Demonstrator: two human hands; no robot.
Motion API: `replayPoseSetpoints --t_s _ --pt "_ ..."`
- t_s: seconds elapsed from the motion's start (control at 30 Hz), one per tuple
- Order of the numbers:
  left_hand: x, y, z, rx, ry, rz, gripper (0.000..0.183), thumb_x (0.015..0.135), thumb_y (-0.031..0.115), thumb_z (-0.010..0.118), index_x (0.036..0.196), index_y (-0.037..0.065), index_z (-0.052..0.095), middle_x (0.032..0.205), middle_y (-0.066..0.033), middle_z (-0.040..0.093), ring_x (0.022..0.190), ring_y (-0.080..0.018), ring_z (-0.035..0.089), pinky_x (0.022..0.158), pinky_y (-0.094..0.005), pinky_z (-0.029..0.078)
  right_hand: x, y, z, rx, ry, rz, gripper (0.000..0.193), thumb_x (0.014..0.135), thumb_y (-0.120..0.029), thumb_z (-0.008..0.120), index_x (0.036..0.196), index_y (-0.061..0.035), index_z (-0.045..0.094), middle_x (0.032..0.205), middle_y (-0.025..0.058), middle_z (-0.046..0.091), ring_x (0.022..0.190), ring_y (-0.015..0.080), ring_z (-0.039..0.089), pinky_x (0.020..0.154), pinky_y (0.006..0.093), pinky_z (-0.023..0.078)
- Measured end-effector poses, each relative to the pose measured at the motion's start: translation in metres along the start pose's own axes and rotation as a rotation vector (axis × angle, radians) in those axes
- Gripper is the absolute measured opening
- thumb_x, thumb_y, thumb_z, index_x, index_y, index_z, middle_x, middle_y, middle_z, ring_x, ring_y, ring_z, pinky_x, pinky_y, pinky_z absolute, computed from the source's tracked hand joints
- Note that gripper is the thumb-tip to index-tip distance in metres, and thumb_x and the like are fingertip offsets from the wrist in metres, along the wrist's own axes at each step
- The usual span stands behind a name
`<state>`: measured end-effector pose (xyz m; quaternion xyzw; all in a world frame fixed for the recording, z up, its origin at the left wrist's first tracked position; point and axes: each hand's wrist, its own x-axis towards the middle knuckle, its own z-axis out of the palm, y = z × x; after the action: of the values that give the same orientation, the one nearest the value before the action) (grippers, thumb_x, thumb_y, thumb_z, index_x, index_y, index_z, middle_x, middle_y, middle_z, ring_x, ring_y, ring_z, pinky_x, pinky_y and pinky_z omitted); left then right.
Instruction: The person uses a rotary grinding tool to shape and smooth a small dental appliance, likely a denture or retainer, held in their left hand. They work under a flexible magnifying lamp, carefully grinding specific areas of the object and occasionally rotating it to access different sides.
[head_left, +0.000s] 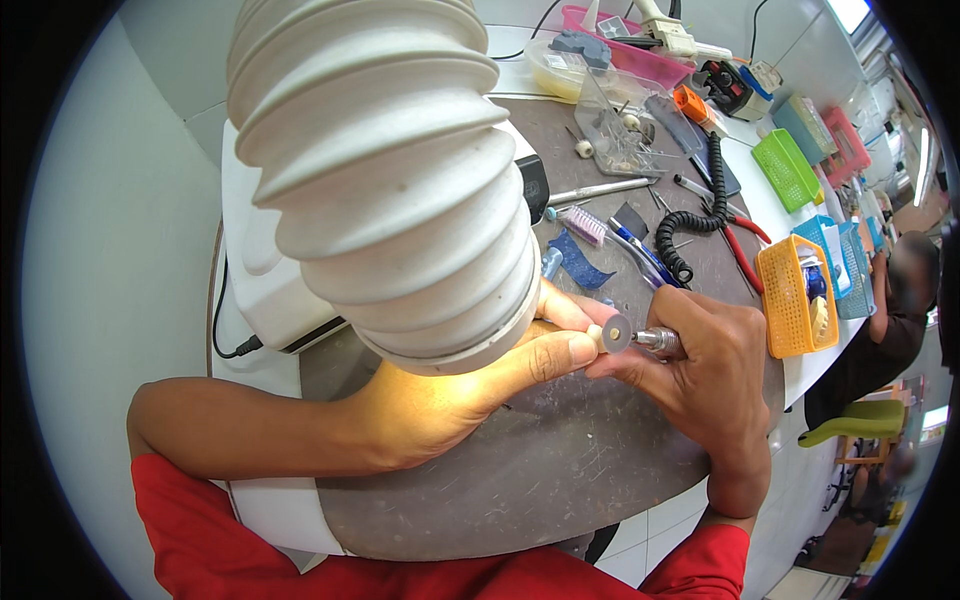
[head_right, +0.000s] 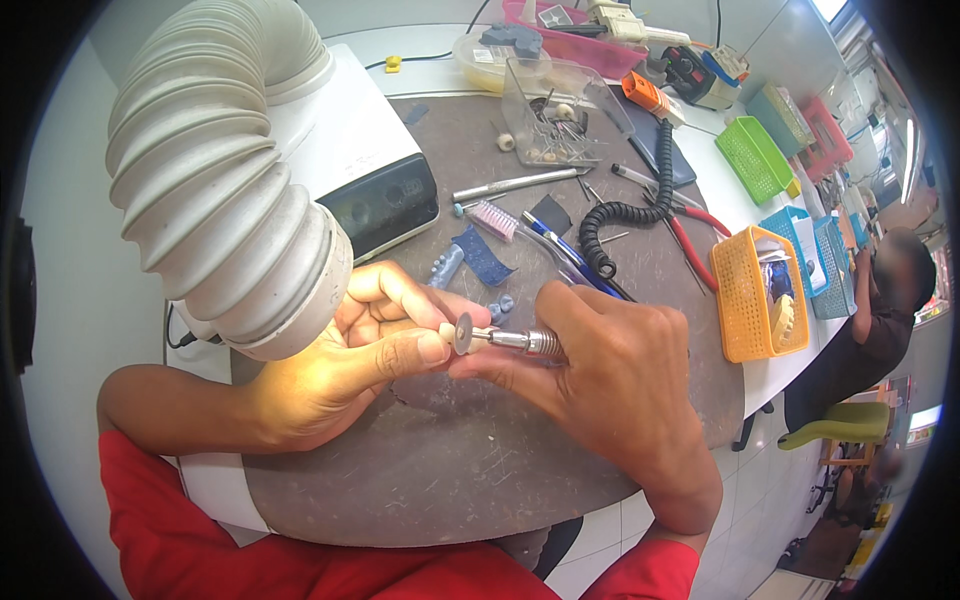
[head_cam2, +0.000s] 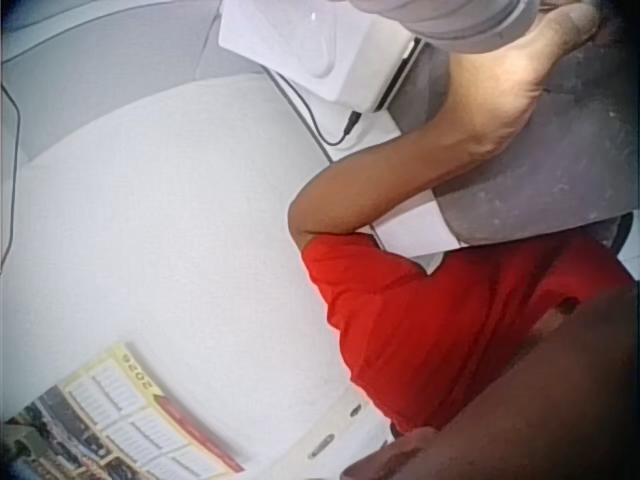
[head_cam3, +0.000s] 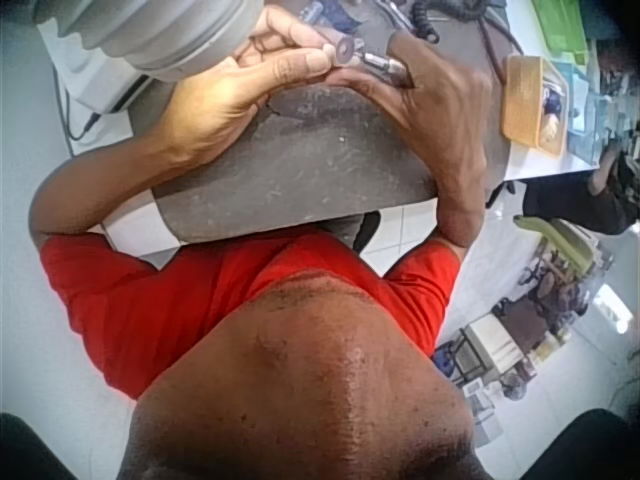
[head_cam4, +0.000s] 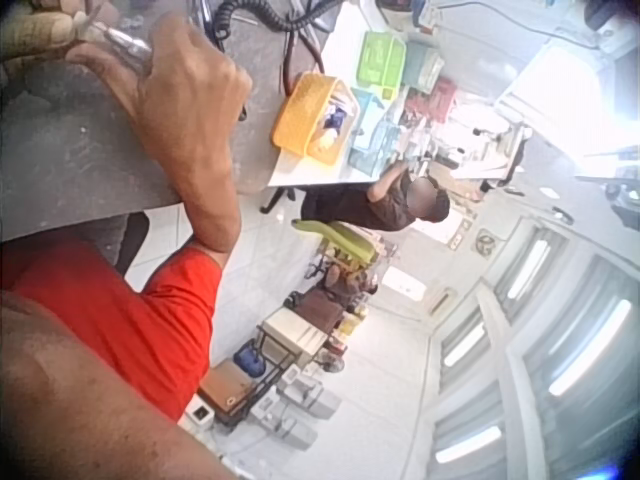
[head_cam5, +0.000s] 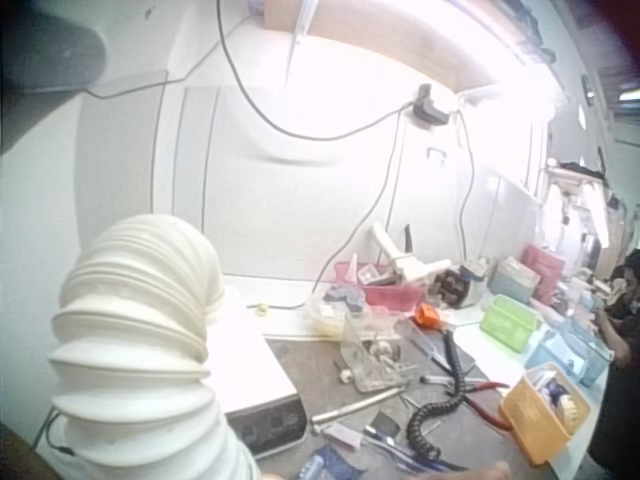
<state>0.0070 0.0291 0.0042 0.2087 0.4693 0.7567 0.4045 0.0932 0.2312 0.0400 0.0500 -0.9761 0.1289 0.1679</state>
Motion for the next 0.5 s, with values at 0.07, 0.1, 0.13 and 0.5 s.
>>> replayPoseSetpoints --t_s 0.07,0.1,0.13,0.5 --pt "0.0010 0.0009 0.0001 0.030 0.001 -0.006 0.011 0.096 0.004 0.065 0.103 0.002 0.058 0.126 -0.0213 0.061 0.110 -0.0190 0.063 0.098 -0.0338 0.050 -0.0008 0.0001 0.0004 -0.002 -0.004 -0.002 0.064 0.064 -0.061 0.082 0.064 -0.0062 0.048 0.053 0.0057 0.041 0.045 0.0218 0.044 0.045 0.0338 0.033" --pt "0.0014 0.0013 0.0003 0.045 0.002 -0.009 0.011 0.096 0.004 0.065 0.103 0.002 0.058 0.126 -0.0215 0.061 0.109 -0.0188 0.063 0.098 -0.0335 0.050 -0.0014 0.0003 0.0013 -0.002 -0.001 -0.004 0.064 0.064 -0.061 0.082 0.064 -0.0062 0.048 0.052 0.0056 0.041 0.045 0.0219 0.044 0.045 0.0339 0.033" --pt "0.0016 0.0021 0.0007 0.042 0.002 -0.015 0.011 0.096 0.004 0.065 0.103 0.002 0.058 0.126 -0.0213 0.061 0.110 -0.0188 0.063 0.098 -0.0335 0.050 -0.0017 0.0006 0.0021 -0.003 0.002 -0.006 0.064 0.064 -0.061 0.082 0.064 -0.0063 0.049 0.052 0.0055 0.041 0.044 0.0220 0.043 0.045 0.0340 0.033" --pt "-0.0003 -0.0014 -0.0004 0.018 0.004 0.009 0.010 0.096 0.004 0.065 0.103 0.003 0.058 0.126 -0.0197 0.061 0.114 -0.0205 0.061 0.098 -0.0345 0.050 -0.0004 0.0000 0.0015 -0.001 0.016 0.009 0.066 0.065 -0.063 0.080 0.065 -0.0055 0.048 0.054 0.0058 0.043 0.046 0.0205 0.044 0.046 0.0333 0.033"
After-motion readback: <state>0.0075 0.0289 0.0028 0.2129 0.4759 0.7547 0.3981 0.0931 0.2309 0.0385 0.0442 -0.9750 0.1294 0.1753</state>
